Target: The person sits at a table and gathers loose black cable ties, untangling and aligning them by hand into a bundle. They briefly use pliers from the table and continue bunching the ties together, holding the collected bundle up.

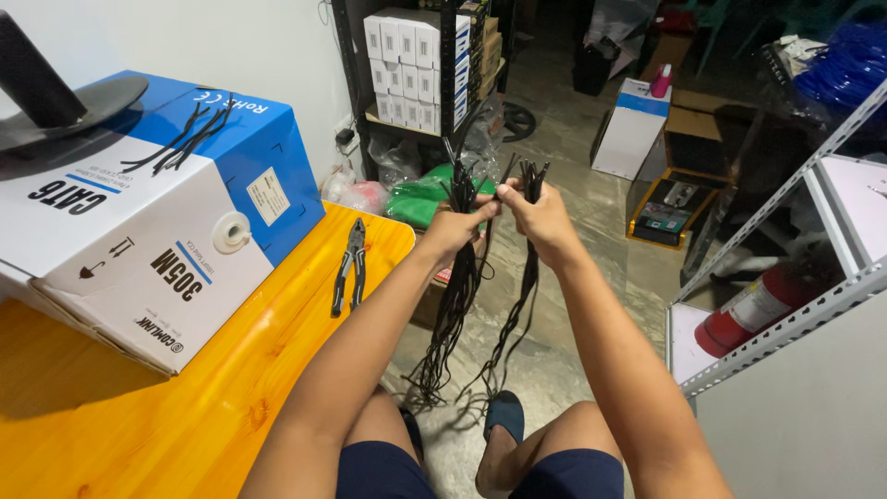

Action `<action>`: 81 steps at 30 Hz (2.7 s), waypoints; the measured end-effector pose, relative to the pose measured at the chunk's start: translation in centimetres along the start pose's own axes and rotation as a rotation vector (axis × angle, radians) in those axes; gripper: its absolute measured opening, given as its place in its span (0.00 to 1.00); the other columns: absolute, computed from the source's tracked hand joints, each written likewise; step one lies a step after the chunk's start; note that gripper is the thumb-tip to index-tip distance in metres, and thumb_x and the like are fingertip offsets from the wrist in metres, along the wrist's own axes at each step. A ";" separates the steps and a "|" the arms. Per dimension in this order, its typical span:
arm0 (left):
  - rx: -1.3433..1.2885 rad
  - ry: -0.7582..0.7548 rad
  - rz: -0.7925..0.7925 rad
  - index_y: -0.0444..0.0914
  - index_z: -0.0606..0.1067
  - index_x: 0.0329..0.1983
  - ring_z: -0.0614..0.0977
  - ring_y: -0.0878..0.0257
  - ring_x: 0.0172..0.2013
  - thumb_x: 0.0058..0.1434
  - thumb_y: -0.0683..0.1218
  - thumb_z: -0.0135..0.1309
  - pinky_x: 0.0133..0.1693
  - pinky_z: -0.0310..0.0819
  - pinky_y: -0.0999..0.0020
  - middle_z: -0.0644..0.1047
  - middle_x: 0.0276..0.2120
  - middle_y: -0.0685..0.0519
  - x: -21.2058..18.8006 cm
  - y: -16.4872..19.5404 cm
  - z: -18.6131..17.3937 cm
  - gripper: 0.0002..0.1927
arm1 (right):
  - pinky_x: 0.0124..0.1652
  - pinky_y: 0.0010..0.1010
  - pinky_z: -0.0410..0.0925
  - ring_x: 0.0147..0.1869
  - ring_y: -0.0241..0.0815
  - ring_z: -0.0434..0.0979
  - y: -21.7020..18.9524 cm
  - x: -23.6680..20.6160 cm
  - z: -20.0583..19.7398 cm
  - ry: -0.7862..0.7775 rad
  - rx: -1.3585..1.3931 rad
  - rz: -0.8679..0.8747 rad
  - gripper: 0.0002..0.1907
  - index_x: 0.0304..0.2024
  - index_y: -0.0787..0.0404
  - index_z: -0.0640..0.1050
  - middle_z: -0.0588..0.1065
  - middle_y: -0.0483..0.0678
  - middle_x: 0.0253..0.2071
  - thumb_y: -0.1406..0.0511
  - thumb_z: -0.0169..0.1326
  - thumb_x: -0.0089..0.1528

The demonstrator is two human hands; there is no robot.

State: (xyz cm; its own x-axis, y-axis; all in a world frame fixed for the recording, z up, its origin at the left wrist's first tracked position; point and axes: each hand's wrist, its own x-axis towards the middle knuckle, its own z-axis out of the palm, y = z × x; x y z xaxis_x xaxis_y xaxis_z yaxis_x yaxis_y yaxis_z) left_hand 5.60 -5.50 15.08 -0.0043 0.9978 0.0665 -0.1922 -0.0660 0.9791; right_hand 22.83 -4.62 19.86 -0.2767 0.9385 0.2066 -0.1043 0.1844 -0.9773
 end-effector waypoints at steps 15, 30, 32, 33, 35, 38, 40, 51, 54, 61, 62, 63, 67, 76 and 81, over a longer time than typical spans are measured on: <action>0.019 -0.052 0.015 0.43 0.79 0.28 0.68 0.72 0.18 0.54 0.46 0.69 0.22 0.58 0.71 0.73 0.19 0.61 -0.3 -0.5 0.6 0.08 | 0.46 0.28 0.73 0.46 0.35 0.79 4.1 1.6 -0.1 -0.147 0.173 -0.178 0.23 0.40 0.63 0.74 0.77 0.42 0.46 0.50 0.42 0.71; 0.030 -0.263 -0.004 0.39 0.73 0.27 0.68 0.69 0.17 0.65 0.40 0.51 0.21 0.60 0.70 0.69 0.18 0.59 2.4 -1.3 0.6 0.09 | 0.57 0.44 0.60 0.57 0.51 0.66 1.8 2.1 0.7 0.238 -0.614 -0.226 0.25 0.55 0.62 0.67 0.68 0.55 0.50 0.47 0.42 0.72; 0.091 -0.255 0.017 0.37 0.74 0.27 0.69 0.68 0.18 0.67 0.41 0.52 0.21 0.61 0.69 0.71 0.18 0.57 2.6 -1.4 0.6 0.10 | 0.62 0.43 0.60 0.60 0.51 0.66 2.4 2.8 0.6 0.139 -0.609 -0.268 0.23 0.52 0.60 0.73 0.69 0.54 0.52 0.49 0.39 0.78; 0.107 -0.210 0.027 0.37 0.76 0.30 0.70 0.69 0.18 0.66 0.42 0.52 0.21 0.61 0.69 0.72 0.20 0.57 2.6 -1.5 0.6 0.08 | 0.65 0.42 0.59 0.62 0.52 0.66 2.8 3.0 0.5 0.089 -0.607 -0.288 0.24 0.51 0.60 0.76 0.70 0.54 0.53 0.50 0.37 0.80; 0.144 -0.124 0.047 0.36 0.79 0.34 0.70 0.70 0.20 0.65 0.42 0.53 0.22 0.61 0.69 0.74 0.22 0.57 2.8 -1.4 0.6 0.06 | 0.61 0.37 0.60 0.59 0.45 0.66 3.9 3.3 0.5 -0.034 -0.175 -0.185 0.20 0.58 0.56 0.66 0.70 0.50 0.52 0.50 0.42 0.74; 0.070 0.069 0.002 0.37 0.80 0.36 0.76 0.72 0.21 0.67 0.52 0.58 0.22 0.69 0.70 0.80 0.27 0.56 3.5 -0.9 0.1 0.13 | 0.58 0.29 0.61 0.58 0.35 0.68 6.6 2.8 1.0 -0.054 0.035 -0.116 0.22 0.58 0.55 0.65 0.72 0.41 0.53 0.51 0.47 0.69; 0.050 -0.014 0.103 0.37 0.81 0.39 0.75 0.73 0.21 0.66 0.52 0.57 0.22 0.65 0.73 0.83 0.33 0.56 4.2 -0.3 -0.5 0.13 | 0.52 0.27 0.62 0.52 0.32 0.68 8.5 2.3 1.3 -0.048 0.019 -0.075 0.20 0.55 0.58 0.70 0.72 0.40 0.48 0.53 0.50 0.69; 0.011 -0.057 0.158 0.34 0.82 0.42 0.63 0.73 0.17 0.72 0.54 0.56 0.20 0.56 0.73 0.78 0.29 0.52 6.8 2.2 -2.5 0.18 | 0.41 0.22 0.66 0.40 0.28 0.72 11.3 0.2 2.2 -0.064 0.163 -0.012 0.15 0.46 0.55 0.74 0.75 0.35 0.35 0.63 0.62 0.60; -0.013 -0.063 0.144 0.35 0.79 0.40 0.65 0.73 0.15 0.67 0.53 0.56 0.19 0.59 0.73 0.85 0.35 0.53 6.9 1.8 -1.6 0.15 | 0.37 0.23 0.64 0.36 0.28 0.69 10.6 0.5 2.5 -0.067 0.034 -0.075 0.12 0.46 0.58 0.77 0.72 0.36 0.33 0.61 0.61 0.63; -0.002 0.171 0.252 0.36 0.80 0.41 0.67 0.71 0.15 0.68 0.55 0.54 0.18 0.62 0.72 0.83 0.31 0.54 10.2 4.2 -3.0 0.17 | 0.30 0.25 0.62 0.31 0.30 0.66 16.9 -3.6 -0.5 -0.044 -0.221 0.072 0.13 0.42 0.58 0.77 0.69 0.36 0.28 0.55 0.58 0.65; 0.006 0.198 0.260 0.35 0.80 0.40 0.67 0.71 0.15 0.68 0.55 0.54 0.18 0.62 0.72 0.82 0.31 0.55 10.7 4.8 -3.1 0.17 | 0.31 0.26 0.64 0.31 0.30 0.68 18.8 -5.1 -0.8 -0.018 -0.329 0.118 0.15 0.38 0.60 0.77 0.71 0.36 0.27 0.54 0.59 0.64; -0.003 0.189 0.273 0.36 0.80 0.40 0.67 0.71 0.15 0.68 0.54 0.54 0.18 0.61 0.72 0.82 0.31 0.54 11.2 5.2 -3.0 0.17 | 0.31 0.28 0.63 0.31 0.33 0.67 20.8 -6.8 -0.8 0.028 -0.275 0.147 0.15 0.37 0.61 0.78 0.71 0.38 0.27 0.55 0.59 0.64; -0.006 0.201 0.327 0.36 0.81 0.41 0.67 0.72 0.15 0.68 0.54 0.53 0.18 0.61 0.72 0.82 0.30 0.54 12.6 7.2 -2.6 0.16 | 0.39 0.32 0.71 0.39 0.38 0.81 26.5 -13.2 -0.3 0.130 -0.288 0.119 0.12 0.37 0.61 0.84 0.83 0.46 0.35 0.63 0.55 0.57; -0.089 0.201 0.467 0.35 0.79 0.42 0.65 0.72 0.15 0.69 0.55 0.53 0.17 0.60 0.72 0.83 0.32 0.53 13.7 13.2 -3.4 0.18 | 0.37 0.48 0.75 0.37 0.59 0.84 31.4 -27.4 -1.9 -0.461 -0.604 1.002 0.20 0.38 0.70 0.82 0.81 0.62 0.32 0.59 0.49 0.64; -0.107 0.054 0.464 0.37 0.79 0.42 0.64 0.73 0.16 0.69 0.57 0.53 0.19 0.59 0.72 0.82 0.33 0.54 12.2 14.4 -2.7 0.19 | 0.41 0.49 0.74 0.40 0.61 0.83 32.1 -29.7 -4.6 -0.589 -0.789 1.099 0.21 0.40 0.68 0.81 0.80 0.62 0.35 0.56 0.47 0.66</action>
State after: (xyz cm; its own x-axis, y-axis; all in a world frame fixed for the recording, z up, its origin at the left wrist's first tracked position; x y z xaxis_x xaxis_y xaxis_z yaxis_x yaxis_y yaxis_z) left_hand 0.14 5.70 29.49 -0.1642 0.8622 0.4793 -0.2575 -0.5065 0.8229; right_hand 32.05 -25.21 -17.82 -0.2308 0.4930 -0.8389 0.8922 -0.2367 -0.3846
